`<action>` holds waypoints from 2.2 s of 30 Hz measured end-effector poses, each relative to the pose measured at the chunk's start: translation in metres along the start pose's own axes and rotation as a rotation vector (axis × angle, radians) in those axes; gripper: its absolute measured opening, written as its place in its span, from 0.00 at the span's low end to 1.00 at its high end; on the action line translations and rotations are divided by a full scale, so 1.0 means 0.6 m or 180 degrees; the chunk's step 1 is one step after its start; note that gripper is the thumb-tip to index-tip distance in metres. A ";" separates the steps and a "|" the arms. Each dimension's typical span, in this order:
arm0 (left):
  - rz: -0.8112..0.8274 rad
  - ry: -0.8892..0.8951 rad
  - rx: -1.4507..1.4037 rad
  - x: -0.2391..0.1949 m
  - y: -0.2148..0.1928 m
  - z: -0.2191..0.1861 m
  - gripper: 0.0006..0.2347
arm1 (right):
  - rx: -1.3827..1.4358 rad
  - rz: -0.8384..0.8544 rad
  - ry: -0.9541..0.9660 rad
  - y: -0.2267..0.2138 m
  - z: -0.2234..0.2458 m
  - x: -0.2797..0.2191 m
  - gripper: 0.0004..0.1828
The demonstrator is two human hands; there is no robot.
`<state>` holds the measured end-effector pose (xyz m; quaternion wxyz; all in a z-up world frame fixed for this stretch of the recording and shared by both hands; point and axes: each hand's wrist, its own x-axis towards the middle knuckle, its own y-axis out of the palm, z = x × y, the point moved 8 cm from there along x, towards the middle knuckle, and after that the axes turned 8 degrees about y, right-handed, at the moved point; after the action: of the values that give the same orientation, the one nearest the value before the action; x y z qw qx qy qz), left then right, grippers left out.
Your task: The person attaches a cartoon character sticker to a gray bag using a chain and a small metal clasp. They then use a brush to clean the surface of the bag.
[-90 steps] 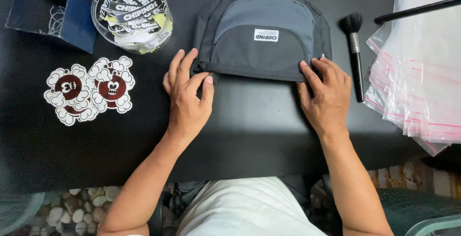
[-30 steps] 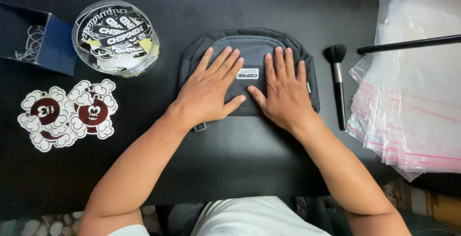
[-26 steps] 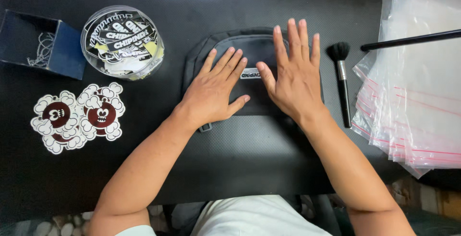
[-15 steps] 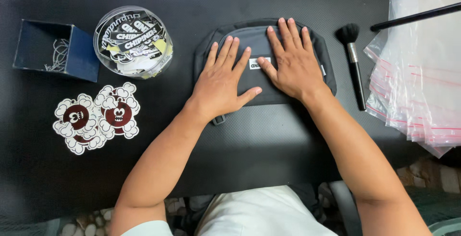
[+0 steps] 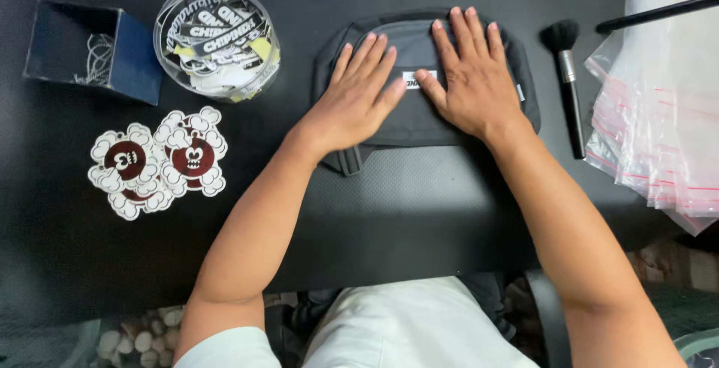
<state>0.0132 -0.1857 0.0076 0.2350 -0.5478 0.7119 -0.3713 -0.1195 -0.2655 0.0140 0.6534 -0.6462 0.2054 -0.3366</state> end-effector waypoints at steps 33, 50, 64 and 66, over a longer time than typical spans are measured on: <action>-0.1547 0.0003 0.0631 -0.176 -0.033 -0.059 0.21 | -0.0407 -0.0311 -0.0392 -0.031 0.048 -0.011 0.33; -0.0489 -0.0772 0.1694 -0.158 0.001 -0.023 0.24 | 0.0685 -0.0831 -0.1438 -0.053 0.422 0.000 0.19; -0.2316 -0.0054 0.1095 -0.129 0.100 0.053 0.30 | 0.0552 0.0054 -0.1985 0.015 0.542 0.031 0.42; -0.2323 -0.0023 0.1125 -0.130 0.097 0.048 0.29 | 0.0681 0.0252 -0.1893 0.013 0.538 0.035 0.43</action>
<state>0.0219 -0.1119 -0.0618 0.1808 -0.7171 0.3951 -0.5450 0.1232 -0.0528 0.0355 0.7616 -0.6355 -0.0062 -0.1269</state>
